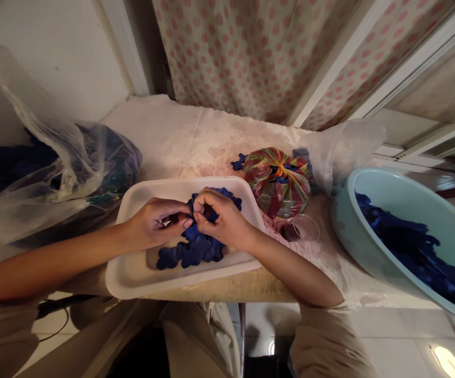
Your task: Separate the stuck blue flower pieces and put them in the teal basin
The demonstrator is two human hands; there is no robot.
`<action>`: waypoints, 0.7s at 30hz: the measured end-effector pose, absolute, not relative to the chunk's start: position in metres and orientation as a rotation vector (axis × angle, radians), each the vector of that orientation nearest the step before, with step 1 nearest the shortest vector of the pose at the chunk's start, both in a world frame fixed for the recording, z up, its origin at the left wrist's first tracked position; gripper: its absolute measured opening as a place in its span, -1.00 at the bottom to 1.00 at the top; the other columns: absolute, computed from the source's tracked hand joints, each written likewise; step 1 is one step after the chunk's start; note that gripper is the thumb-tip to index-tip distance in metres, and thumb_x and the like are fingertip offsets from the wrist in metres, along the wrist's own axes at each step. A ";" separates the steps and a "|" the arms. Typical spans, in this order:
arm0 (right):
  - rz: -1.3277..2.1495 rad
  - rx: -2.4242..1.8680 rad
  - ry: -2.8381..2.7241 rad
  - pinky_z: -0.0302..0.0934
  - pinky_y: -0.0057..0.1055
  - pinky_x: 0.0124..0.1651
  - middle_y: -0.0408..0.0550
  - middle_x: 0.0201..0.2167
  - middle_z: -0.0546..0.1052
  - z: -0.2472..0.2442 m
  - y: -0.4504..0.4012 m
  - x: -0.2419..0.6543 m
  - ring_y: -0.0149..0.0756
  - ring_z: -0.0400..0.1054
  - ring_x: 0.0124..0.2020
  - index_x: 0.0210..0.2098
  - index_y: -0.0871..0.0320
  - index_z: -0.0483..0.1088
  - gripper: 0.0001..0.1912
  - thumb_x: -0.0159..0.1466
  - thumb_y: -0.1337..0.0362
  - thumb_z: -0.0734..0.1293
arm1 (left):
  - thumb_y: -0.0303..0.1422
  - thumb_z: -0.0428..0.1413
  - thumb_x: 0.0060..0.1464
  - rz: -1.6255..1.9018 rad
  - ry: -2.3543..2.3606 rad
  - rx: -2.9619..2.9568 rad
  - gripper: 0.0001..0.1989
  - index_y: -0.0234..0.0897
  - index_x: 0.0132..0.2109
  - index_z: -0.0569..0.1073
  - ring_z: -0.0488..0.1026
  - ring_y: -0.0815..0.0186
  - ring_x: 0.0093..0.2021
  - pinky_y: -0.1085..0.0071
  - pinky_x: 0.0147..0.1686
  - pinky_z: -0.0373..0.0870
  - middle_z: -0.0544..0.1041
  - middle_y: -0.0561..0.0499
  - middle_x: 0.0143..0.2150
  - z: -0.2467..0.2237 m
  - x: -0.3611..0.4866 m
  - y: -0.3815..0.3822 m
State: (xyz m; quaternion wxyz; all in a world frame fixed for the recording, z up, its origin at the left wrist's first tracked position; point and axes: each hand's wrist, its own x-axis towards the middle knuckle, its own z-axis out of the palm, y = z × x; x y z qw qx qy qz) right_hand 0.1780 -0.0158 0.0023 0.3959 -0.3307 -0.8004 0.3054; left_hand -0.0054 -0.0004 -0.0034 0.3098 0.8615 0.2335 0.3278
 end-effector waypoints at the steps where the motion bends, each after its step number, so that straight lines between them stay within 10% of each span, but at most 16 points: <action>1: 0.775 -0.834 -2.036 0.07 -0.46 -0.34 -0.18 -0.48 0.22 0.003 -0.016 0.178 -0.43 0.13 -0.42 -0.46 0.14 0.14 -0.85 0.11 0.50 0.19 | -0.41 0.05 0.09 0.862 0.618 2.261 -0.87 -0.35 -0.41 0.38 0.11 0.55 -0.65 0.61 -0.63 0.08 0.24 0.17 -0.63 -0.003 -0.005 -0.001; 21: 1.021 -1.082 -1.702 0.01 -0.50 -0.42 -0.23 -0.55 0.21 -0.004 -0.005 0.186 -0.49 0.08 -0.50 -0.49 0.15 0.15 -0.91 0.05 0.43 0.21 | -0.44 0.00 0.03 0.992 0.767 2.001 -0.72 -0.31 -0.61 0.19 0.00 0.53 -0.65 0.56 -0.67 -0.04 0.08 0.17 -0.67 0.011 -0.011 -0.002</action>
